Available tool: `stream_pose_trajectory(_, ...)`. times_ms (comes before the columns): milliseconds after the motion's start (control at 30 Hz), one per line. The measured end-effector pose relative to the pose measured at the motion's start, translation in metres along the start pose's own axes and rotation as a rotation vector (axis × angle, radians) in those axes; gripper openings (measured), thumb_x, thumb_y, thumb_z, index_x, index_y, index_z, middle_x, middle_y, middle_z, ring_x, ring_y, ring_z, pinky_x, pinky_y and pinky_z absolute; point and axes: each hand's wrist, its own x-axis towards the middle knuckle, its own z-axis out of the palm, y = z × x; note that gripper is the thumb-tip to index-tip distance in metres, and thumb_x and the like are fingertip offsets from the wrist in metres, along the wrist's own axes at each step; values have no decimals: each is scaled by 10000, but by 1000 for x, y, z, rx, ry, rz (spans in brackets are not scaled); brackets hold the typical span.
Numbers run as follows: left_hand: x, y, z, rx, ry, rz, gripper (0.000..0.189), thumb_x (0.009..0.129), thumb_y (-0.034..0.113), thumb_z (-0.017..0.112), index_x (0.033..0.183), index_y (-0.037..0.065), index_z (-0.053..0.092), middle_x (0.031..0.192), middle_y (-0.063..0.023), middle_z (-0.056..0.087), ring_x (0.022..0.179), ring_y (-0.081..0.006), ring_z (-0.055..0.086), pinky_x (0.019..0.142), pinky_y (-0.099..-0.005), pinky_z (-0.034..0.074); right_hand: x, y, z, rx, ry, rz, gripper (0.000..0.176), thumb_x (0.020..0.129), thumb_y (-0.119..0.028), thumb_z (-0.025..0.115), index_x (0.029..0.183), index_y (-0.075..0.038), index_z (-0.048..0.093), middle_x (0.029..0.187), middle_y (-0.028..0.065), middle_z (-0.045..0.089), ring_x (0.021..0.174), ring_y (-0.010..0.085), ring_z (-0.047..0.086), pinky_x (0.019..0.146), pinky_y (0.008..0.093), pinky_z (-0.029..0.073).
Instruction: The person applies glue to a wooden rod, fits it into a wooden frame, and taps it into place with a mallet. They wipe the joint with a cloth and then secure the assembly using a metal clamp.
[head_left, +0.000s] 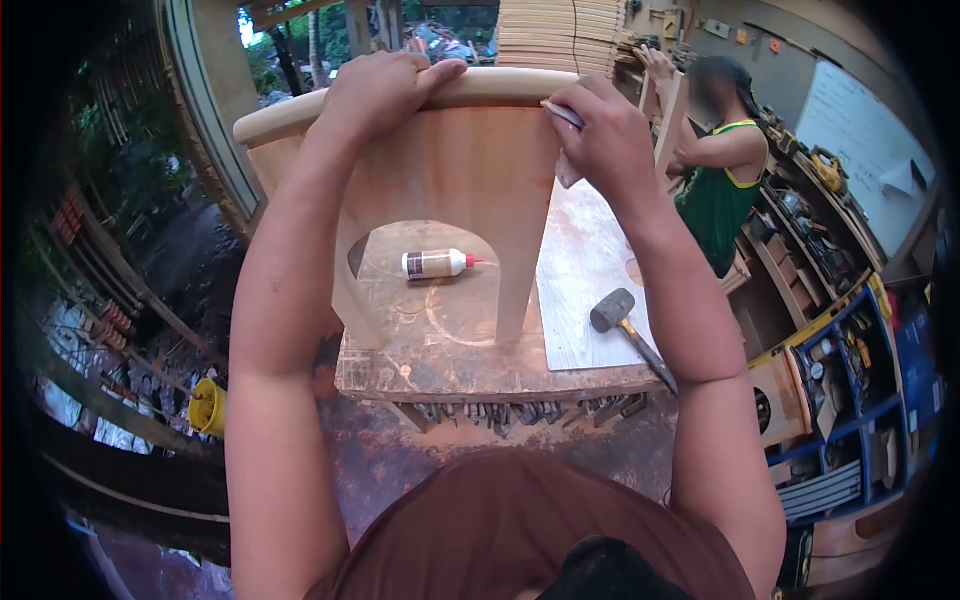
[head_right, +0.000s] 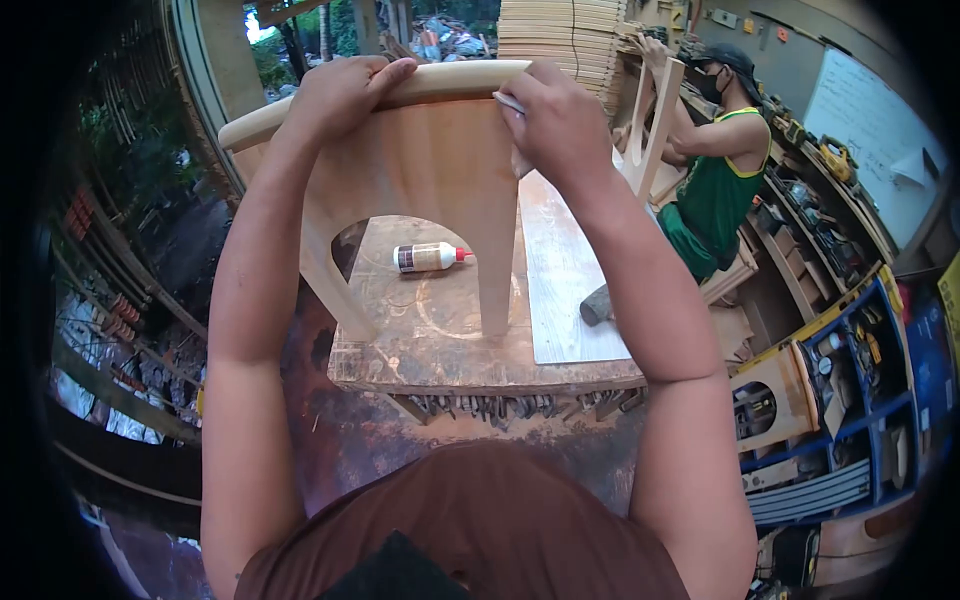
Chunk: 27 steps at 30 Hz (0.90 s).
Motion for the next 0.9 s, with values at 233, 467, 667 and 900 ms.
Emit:
stream_pose_trajectory(233, -2, -3, 4, 28, 98, 71, 641, 974, 637, 350, 934, 122, 730, 899, -150, 709, 912, -330, 676, 832, -450, 512, 24, -17, 20, -354, -203, -52, 129, 802, -144, 692, 864, -61, 615, 877, 94, 594, 833, 305, 648, 711, 420, 541)
stream_pose_trajectory(467, -6, 0, 4, 6, 100, 35, 644, 955, 657, 370, 960, 123, 731, 930, -162, 717, 919, -324, 690, 844, -460, 528, 28, -12, 22, -388, -253, -117, 111, 842, -151, 664, 896, -71, 610, 974, 102, 599, 853, 336, 654, 729, 436, 538)
stream_pose_trajectory(667, -4, -1, 7, 47, 133, 37, 656, 933, 683, 385, 1001, 132, 736, 964, -165, 723, 934, -327, 693, 859, -462, 529, 23, -10, 21, -286, -210, -248, 101, 870, -157, 644, 859, -58, 631, 948, 101, 588, 844, 327, 653, 717, 426, 544)
stream_pose_trajectory(900, -2, -5, 10, 22, 130, 27, 609, 929, 671, 412, 1005, 157, 730, 934, -157, 719, 912, -312, 694, 842, -452, 530, 28, -8, 21, -355, -242, -199, 77, 871, -103, 599, 915, -58, 556, 900, 136, 569, 842, 336, 652, 703, 438, 541)
